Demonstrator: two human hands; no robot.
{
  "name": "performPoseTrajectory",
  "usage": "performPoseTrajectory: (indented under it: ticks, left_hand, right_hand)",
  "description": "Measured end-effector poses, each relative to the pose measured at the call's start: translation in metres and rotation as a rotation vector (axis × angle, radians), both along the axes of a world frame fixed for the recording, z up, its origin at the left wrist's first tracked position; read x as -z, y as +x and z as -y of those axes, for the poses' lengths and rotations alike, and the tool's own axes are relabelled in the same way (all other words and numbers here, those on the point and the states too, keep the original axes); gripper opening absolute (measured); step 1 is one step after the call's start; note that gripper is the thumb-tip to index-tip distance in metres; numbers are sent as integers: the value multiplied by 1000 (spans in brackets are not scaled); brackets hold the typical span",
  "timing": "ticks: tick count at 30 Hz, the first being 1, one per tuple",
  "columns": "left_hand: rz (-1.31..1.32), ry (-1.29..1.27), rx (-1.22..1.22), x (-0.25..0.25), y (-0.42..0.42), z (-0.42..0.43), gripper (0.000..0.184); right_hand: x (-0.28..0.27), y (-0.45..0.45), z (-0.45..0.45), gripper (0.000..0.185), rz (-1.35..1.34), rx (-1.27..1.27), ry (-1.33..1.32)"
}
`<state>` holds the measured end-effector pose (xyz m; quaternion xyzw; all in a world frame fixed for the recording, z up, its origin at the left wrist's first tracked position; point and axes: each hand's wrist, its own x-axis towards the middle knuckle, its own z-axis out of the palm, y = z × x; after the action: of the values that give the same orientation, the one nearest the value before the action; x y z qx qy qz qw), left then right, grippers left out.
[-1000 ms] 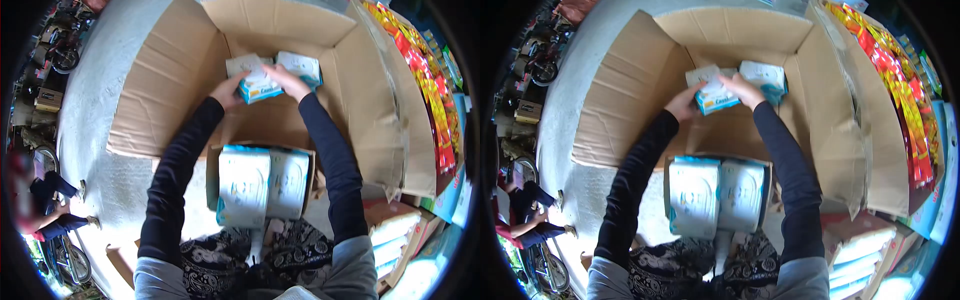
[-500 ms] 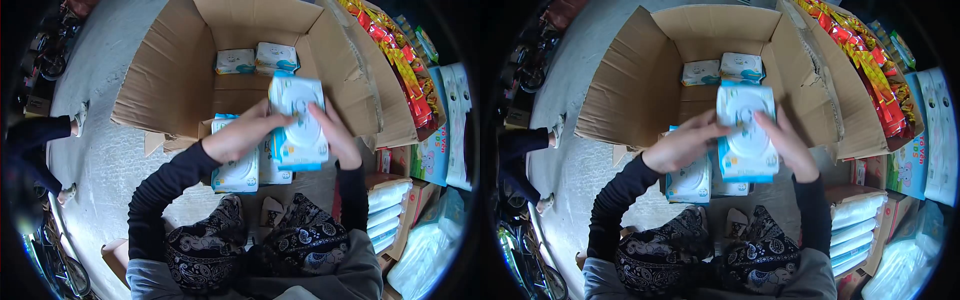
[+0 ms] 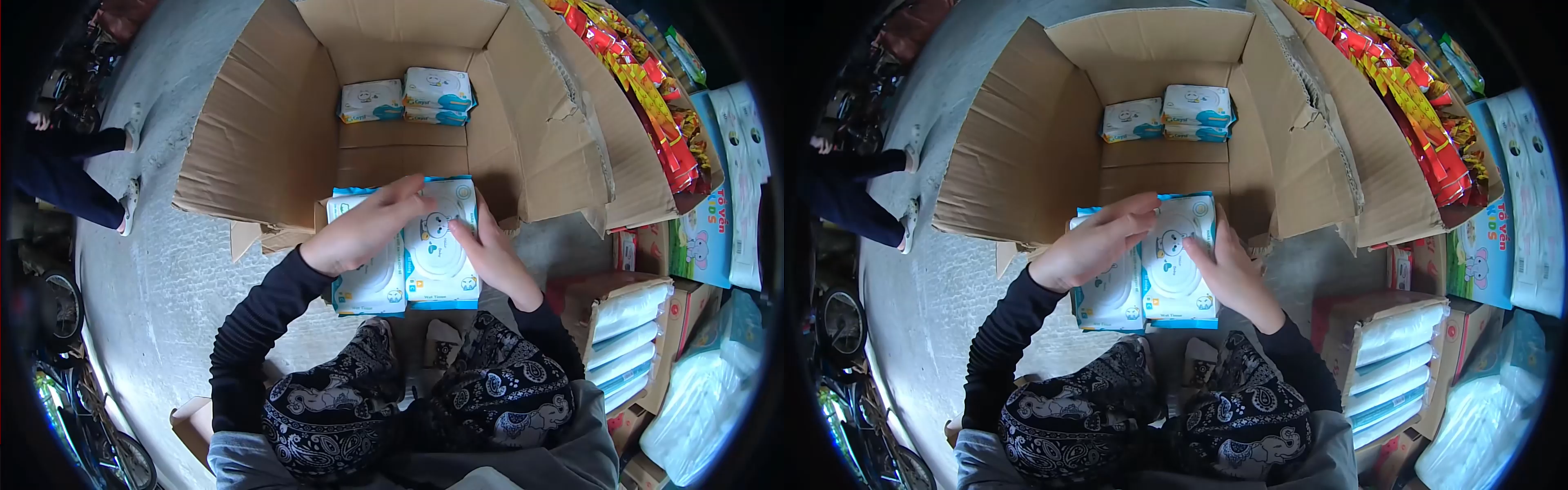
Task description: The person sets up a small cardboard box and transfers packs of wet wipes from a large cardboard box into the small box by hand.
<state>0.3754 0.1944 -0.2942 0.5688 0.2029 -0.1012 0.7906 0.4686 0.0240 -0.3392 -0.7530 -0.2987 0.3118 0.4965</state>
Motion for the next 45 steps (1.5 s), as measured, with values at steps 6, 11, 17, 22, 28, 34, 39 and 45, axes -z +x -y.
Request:
performPoseTrajectory:
  ticks: [6, 11, 17, 22, 28, 34, 39, 45]
  left_hand:
    - [163, 0, -14, 7, 16, -43, 39]
    - [122, -11, -109, 38, 73, -87, 32]
    - [-44, 282, -28, 151, 158, -153, 30]
    - [-112, 273, 18, 188, 169, -176, 34]
    - [-34, -123, 14, 211, 180, -161, 34]
    - [0, -266, 22, 234, 189, -144, 37]
    - [-18, -211, 20, 230, 197, -135, 43]
    - [102, -349, -10, 235, 208, -126, 50]
  right_hand:
    - [6, 17, 6, 53, 548, 2, -316]
    - [-40, 81, -45, 52, 500, 98, -254]
    - [23, 177, -155, 47, 647, 85, -497]
    - [98, 226, -175, 42, 552, 140, -491]
    - [148, 268, -184, 39, 668, 242, -227]
    - [140, 280, -186, 43, 868, 108, -384]
    - [129, 265, -189, 53, 905, 106, -549]
    - [140, 249, -186, 75, 510, 35, -631]
